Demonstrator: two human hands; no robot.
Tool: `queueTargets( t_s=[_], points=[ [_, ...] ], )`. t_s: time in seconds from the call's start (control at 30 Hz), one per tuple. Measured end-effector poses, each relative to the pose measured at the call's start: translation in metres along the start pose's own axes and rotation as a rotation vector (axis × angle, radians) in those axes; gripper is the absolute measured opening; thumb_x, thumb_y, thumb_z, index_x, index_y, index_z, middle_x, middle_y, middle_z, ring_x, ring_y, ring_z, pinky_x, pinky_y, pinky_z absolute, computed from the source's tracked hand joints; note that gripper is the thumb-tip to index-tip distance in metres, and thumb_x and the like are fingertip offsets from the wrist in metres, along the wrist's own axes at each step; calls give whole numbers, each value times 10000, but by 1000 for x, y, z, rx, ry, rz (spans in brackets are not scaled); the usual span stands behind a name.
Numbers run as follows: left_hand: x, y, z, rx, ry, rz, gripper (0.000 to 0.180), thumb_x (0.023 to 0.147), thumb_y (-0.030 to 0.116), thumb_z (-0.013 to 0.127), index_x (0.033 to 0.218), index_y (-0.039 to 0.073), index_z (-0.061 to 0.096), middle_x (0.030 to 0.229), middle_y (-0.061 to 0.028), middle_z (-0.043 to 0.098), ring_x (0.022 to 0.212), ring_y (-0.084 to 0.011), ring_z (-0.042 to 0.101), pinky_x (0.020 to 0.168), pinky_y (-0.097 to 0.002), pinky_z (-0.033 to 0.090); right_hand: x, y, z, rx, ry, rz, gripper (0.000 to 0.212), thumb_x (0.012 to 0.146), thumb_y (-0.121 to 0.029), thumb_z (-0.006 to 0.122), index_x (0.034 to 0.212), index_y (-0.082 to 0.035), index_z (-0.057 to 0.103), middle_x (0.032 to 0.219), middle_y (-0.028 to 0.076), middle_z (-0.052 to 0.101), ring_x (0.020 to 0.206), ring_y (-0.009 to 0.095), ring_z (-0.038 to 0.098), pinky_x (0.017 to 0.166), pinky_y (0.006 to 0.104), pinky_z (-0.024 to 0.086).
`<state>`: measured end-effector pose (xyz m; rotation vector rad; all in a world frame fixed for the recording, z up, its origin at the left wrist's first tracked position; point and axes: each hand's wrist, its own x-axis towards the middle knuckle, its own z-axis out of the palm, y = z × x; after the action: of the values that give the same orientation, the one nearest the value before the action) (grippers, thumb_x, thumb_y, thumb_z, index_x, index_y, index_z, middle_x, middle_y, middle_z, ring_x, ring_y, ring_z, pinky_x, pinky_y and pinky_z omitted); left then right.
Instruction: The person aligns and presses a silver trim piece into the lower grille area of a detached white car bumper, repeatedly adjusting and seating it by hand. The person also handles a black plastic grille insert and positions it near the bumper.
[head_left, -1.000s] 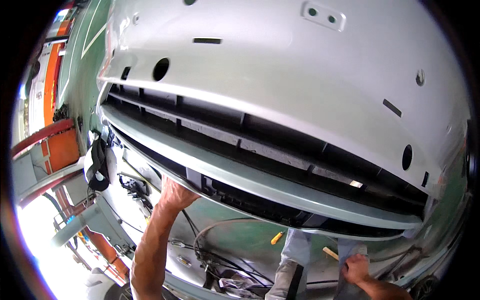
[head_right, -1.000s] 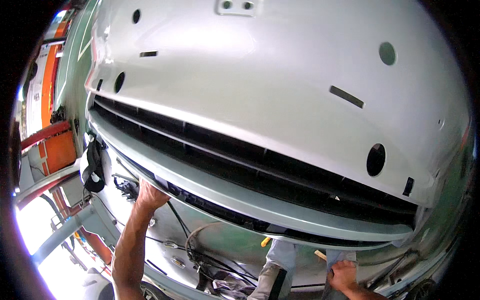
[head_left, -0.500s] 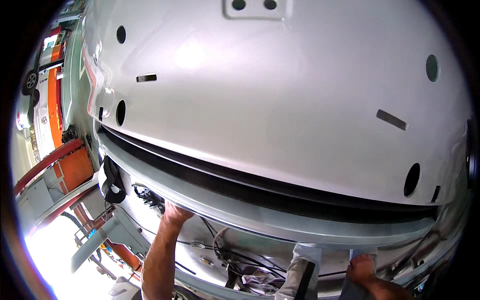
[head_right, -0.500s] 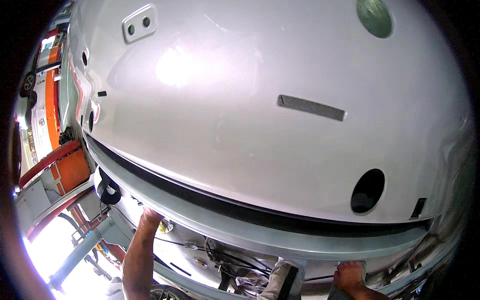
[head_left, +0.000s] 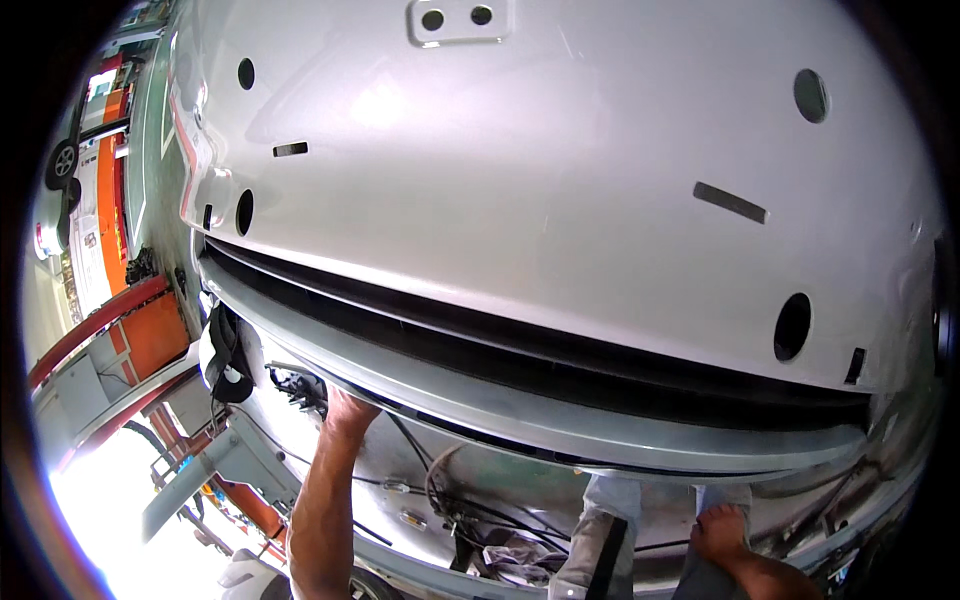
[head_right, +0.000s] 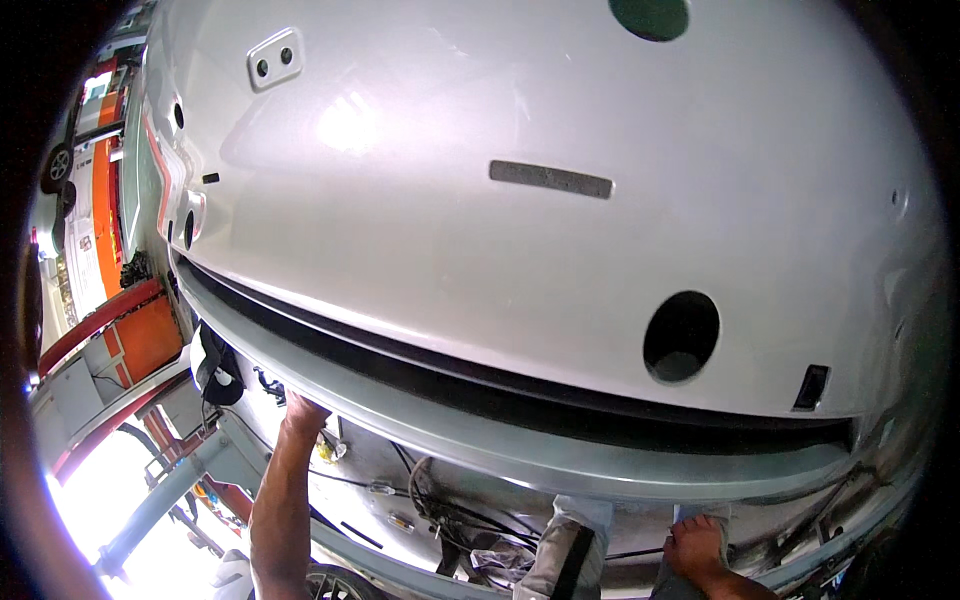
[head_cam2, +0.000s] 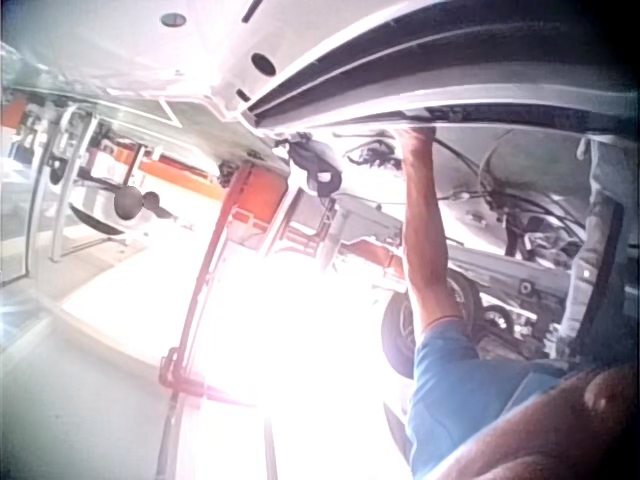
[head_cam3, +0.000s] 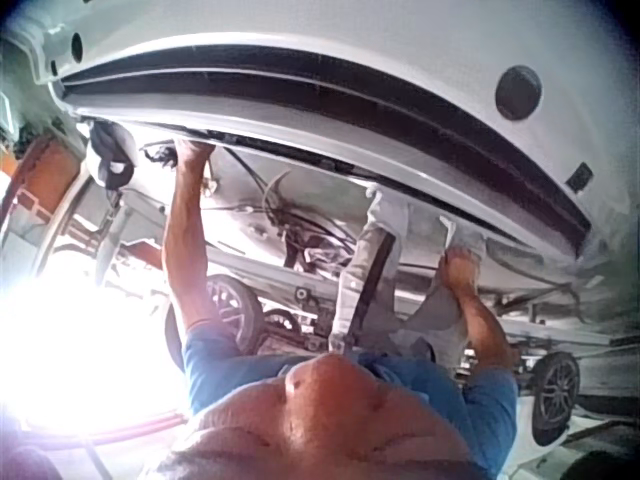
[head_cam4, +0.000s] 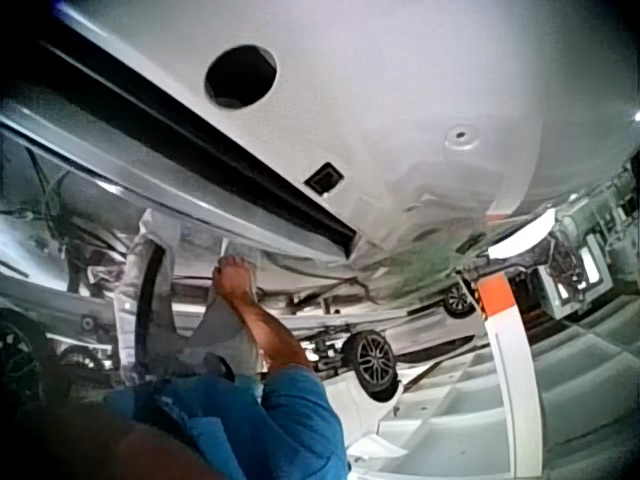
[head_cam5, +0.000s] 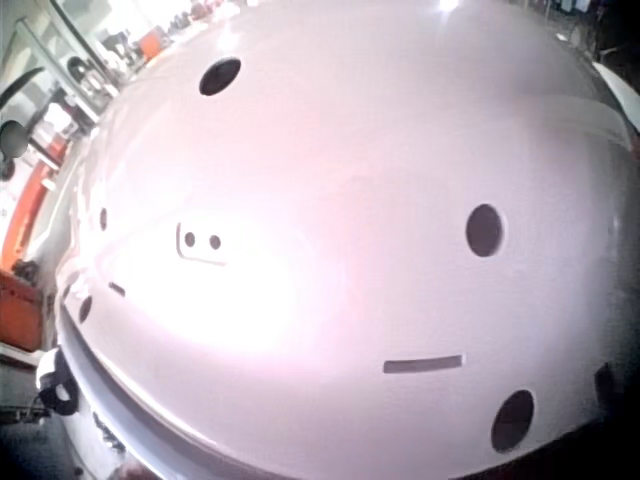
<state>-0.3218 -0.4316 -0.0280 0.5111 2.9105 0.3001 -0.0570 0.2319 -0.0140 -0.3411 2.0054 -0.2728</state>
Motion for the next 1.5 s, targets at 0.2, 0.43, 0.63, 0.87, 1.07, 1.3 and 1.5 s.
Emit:
queueTargets(
  t_s=[0.2, 0.43, 0.63, 0.87, 1.07, 1.3, 1.5],
  points=[
    [21, 27, -9, 84, 44, -15, 390, 796, 223, 720, 1149, 73, 653, 1138, -189, 633, 994, -435, 617, 868, -574, 478, -1, 4, 10, 33, -11, 11, 206, 742, -274, 658, 818, -95, 727, 895, 110, 681, 930, 301, 613, 851, 465, 454],
    [21, 88, -28, 136, 180, -284, 349, 784, 70, 689, 1100, -51, 607, 1105, -276, 580, 1010, -484, 544, 880, -537, 455, -3, 6, 15, 83, -21, 45, 211, 736, -271, 666, 802, -79, 723, 878, 106, 674, 929, 304, 611, 863, 473, 456],
    [19, 190, -53, -945, 392, -1052, 453, 983, 372, 614, 1255, 21, 524, 1109, -91, 605, 1009, -171, 588, 909, -343, 470, -3, 8, 22, 96, 49, 41, 170, 674, -250, 694, 738, -94, 705, 857, 130, 675, 906, 330, 624, 828, 490, 456],
    [61, 235, -61, -1510, 345, -1243, 398, 1044, 295, 537, 1246, -47, 507, 1038, -100, 632, 943, -167, 631, 794, -290, 549, 0, 7, 16, 74, 86, 56, 175, 667, -250, 694, 739, -91, 709, 840, 136, 674, 891, 341, 624, 831, 493, 465],
    [66, 236, -77, -1421, 266, -1386, 334, 1073, 271, 480, 1054, -35, 612, 883, -53, 617, 801, -116, 555, 768, -284, 476, 5, -1, -10, 92, -18, 61, 215, 722, -259, 672, 817, -66, 693, 933, 176, 668, 936, 379, 632, 861, 524, 479],
    [80, 268, -103, -1350, -14, -1548, 396, 1019, 262, 538, 1200, -88, 577, 1060, -164, 679, 977, -240, 675, 880, -391, 545, 10, -11, -32, 243, 82, 47, 240, 668, -207, 677, 851, -58, 720, 1011, 203, 682, 959, 415, 636, 856, 567, 490],
    [74, 305, -87, -1534, -71, -1285, 287, 1022, 267, 547, 1068, -1, 639, 969, -74, 689, 895, -164, 658, 826, -292, 509, 12, -15, -51, 287, -1, 54, 404, 688, -219, 687, 1061, -64, 694, 1156, 221, 643, 1082, 453, 594, 934, 575, 464]
  ],
)
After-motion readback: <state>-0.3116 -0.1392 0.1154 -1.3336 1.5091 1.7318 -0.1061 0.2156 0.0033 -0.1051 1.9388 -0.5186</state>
